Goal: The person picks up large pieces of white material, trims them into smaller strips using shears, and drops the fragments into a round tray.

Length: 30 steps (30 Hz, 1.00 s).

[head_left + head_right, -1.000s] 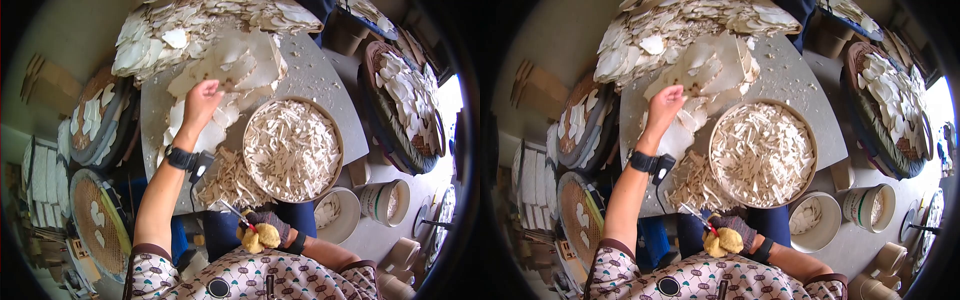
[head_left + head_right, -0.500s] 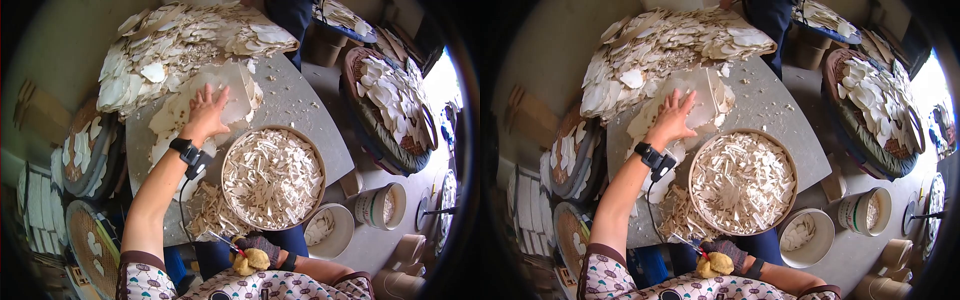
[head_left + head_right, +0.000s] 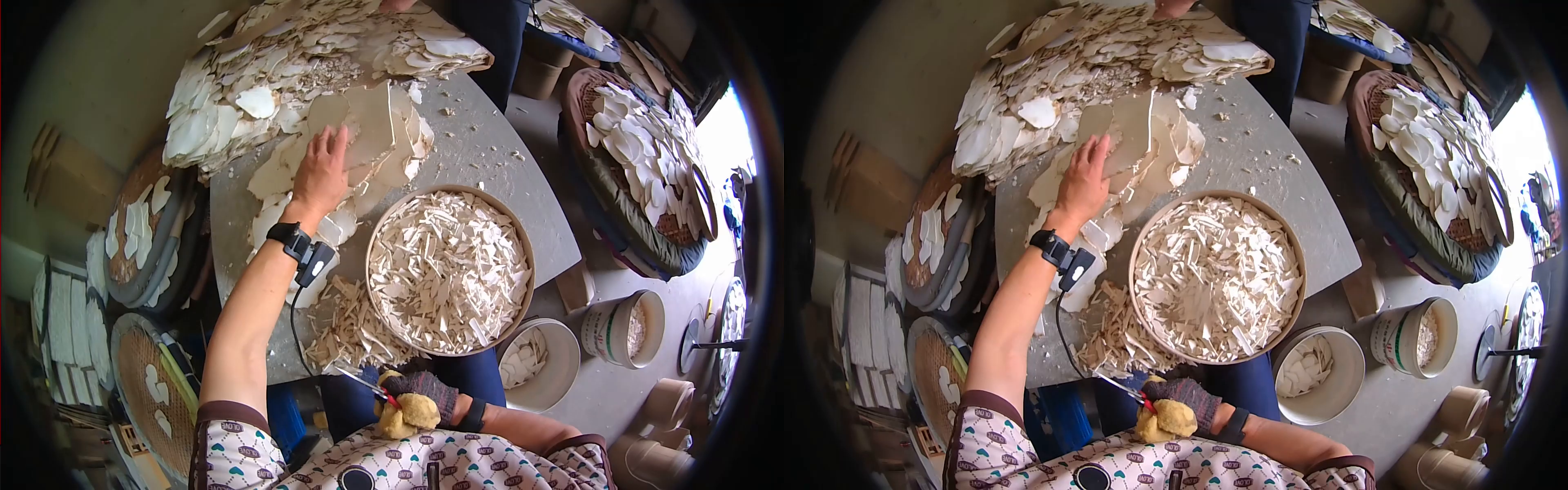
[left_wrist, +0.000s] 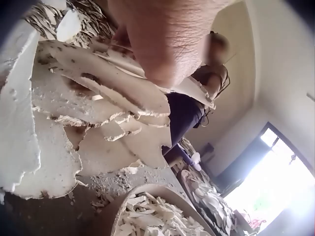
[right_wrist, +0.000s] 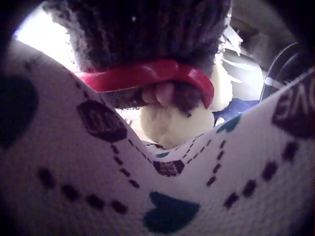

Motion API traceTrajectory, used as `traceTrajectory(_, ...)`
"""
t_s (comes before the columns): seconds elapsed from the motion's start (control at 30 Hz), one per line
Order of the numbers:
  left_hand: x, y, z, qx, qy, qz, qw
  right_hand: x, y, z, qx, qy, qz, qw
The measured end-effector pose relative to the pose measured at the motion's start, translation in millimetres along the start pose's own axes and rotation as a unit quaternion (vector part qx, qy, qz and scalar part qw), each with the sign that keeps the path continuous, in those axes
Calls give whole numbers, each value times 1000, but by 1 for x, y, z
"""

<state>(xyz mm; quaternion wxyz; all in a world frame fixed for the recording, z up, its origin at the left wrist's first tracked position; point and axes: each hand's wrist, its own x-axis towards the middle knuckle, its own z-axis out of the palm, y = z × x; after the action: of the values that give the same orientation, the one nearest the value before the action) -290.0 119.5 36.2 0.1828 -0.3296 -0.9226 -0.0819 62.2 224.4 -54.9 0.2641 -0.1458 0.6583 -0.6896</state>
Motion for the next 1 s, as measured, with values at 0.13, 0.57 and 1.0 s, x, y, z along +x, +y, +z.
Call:
traceTrajectory(0.13, -29, -14, -23, -37, 33, 11, 999, 2, -9, 2, 92, -16, 37, 995)
traceTrajectory(0.57, -204, -13, -74, -695, 204, -357, 589, 2, -20, 11, 5, -71, -4, 997)
traceTrajectory(1.0, -270, -53, -52, -517, 129, -483, 695, -4, -21, 22, -8, -68, 43, 997)
